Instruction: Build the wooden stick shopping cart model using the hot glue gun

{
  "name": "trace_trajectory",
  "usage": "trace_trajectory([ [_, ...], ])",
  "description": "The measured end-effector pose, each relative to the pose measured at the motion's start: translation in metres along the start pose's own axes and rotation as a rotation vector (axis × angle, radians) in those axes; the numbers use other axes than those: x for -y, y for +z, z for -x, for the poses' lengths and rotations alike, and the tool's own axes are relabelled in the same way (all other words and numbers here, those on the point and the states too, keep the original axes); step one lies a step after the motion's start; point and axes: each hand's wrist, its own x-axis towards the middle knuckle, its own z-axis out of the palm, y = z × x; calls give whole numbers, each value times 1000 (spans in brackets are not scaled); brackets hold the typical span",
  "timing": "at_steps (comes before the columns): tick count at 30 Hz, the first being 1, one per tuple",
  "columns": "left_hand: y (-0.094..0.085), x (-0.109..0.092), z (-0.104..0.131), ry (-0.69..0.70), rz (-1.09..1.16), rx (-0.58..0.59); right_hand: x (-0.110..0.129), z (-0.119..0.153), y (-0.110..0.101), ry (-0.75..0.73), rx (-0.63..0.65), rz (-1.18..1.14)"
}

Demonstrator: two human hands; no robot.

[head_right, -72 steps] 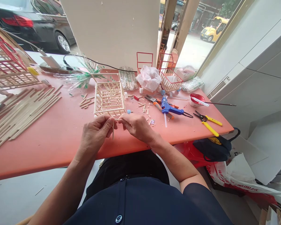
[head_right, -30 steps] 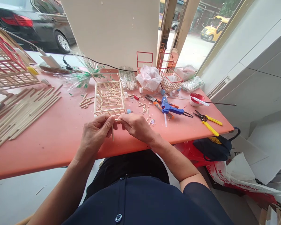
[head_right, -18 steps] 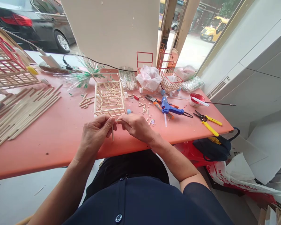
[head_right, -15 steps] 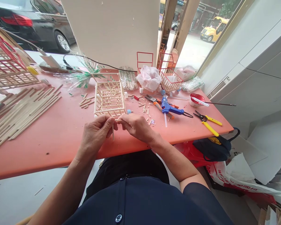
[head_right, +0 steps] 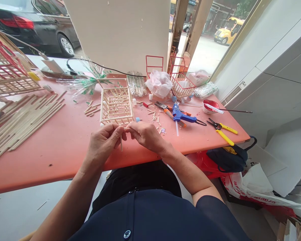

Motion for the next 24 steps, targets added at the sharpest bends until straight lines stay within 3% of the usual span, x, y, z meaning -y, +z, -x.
trace_trajectory([
  [24, 0, -2, 0, 1, -64, -6, 0, 0, 0, 12, 11, -5],
])
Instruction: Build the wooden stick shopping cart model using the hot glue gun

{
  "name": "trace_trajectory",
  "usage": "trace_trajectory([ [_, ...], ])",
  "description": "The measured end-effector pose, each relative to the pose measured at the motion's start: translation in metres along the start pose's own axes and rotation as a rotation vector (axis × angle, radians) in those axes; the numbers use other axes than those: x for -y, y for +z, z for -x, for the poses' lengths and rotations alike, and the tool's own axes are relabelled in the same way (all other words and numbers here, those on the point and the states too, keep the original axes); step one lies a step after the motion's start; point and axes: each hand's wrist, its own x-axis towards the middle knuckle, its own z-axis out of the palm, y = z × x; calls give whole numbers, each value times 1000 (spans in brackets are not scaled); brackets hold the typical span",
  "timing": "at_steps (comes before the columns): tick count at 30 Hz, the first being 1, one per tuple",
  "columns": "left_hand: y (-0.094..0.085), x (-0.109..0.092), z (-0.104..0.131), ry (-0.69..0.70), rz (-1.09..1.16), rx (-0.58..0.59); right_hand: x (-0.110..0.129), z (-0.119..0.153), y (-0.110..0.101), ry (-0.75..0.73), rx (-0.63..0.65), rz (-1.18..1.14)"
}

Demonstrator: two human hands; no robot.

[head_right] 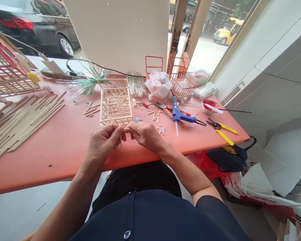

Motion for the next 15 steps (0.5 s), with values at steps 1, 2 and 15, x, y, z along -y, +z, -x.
trace_trajectory([
  [1, 0, 0, 0, 3, -10, -1, 0, 0, 0, -3, -2, 2],
  [2, -1, 0, 0, 5, -23, -2, 0, 0, 0, -10, -4, 3],
  [15, 0, 2, 0, -14, 37, 8, -1, 0, 0, -21, -9, -7],
])
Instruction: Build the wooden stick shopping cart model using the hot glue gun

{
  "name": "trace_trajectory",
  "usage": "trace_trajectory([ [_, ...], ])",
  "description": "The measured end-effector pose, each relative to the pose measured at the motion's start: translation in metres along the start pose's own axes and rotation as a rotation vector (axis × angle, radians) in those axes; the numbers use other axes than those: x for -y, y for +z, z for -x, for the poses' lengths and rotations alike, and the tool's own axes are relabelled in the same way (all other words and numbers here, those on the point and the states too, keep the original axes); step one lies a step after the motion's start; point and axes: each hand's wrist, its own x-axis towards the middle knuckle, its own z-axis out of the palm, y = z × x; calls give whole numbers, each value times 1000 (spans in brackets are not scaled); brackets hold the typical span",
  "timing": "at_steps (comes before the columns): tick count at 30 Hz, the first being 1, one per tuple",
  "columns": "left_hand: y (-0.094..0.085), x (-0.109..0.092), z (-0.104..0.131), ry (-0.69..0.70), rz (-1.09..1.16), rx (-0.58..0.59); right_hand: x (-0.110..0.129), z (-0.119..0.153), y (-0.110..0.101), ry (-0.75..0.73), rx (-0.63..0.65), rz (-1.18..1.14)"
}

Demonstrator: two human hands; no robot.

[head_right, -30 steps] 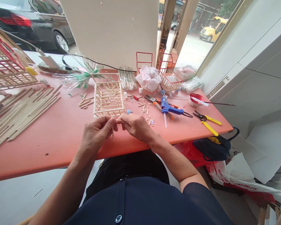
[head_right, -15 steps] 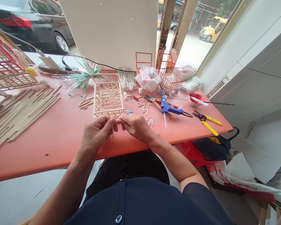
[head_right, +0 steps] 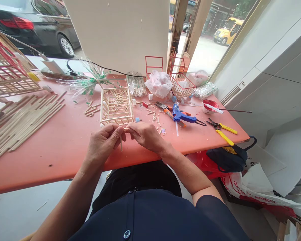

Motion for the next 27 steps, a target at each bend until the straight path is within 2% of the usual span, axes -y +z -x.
trace_trajectory([
  [14, -2, -3, -1, 35, -117, -12, -1, 1, 1, 7, 18, 10],
  [21, 0, -4, 0, 2, -2, 5, 0, 0, 0, 28, 17, 11],
  [27, 0, -1, 0, 12, -3, -2, 1, 0, -1, 30, 13, 11],
])
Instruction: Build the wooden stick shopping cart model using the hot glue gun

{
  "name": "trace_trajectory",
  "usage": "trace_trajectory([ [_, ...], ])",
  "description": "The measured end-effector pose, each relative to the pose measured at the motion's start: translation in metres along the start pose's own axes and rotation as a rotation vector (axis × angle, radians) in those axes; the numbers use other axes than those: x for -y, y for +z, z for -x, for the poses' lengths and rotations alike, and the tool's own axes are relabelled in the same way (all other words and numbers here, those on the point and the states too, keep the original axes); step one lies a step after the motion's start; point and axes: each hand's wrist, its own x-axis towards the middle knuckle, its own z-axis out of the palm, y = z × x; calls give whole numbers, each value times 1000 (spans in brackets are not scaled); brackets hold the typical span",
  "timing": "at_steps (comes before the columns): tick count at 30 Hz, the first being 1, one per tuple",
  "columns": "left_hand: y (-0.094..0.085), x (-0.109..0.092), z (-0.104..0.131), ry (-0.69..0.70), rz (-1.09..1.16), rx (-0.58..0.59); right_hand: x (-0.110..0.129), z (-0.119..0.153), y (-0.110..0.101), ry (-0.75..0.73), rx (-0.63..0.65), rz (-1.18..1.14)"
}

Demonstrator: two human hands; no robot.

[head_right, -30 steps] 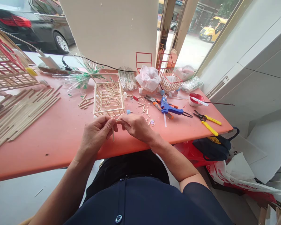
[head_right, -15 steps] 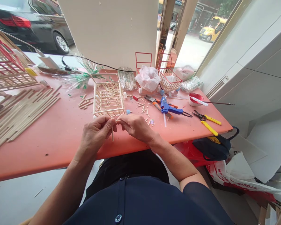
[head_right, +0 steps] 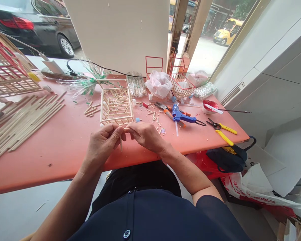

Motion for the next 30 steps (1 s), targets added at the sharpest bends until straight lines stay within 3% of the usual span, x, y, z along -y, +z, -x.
trace_trajectory([
  [10, -3, -1, 0, 29, -99, -3, -2, 0, 2, -27, -4, 3],
  [22, 3, 1, 0, -76, 155, 31, -4, 0, -2, -14, -72, 5],
  [30, 1, 2, 0, -36, 26, 18, -4, 1, -2, 43, -29, 11],
])
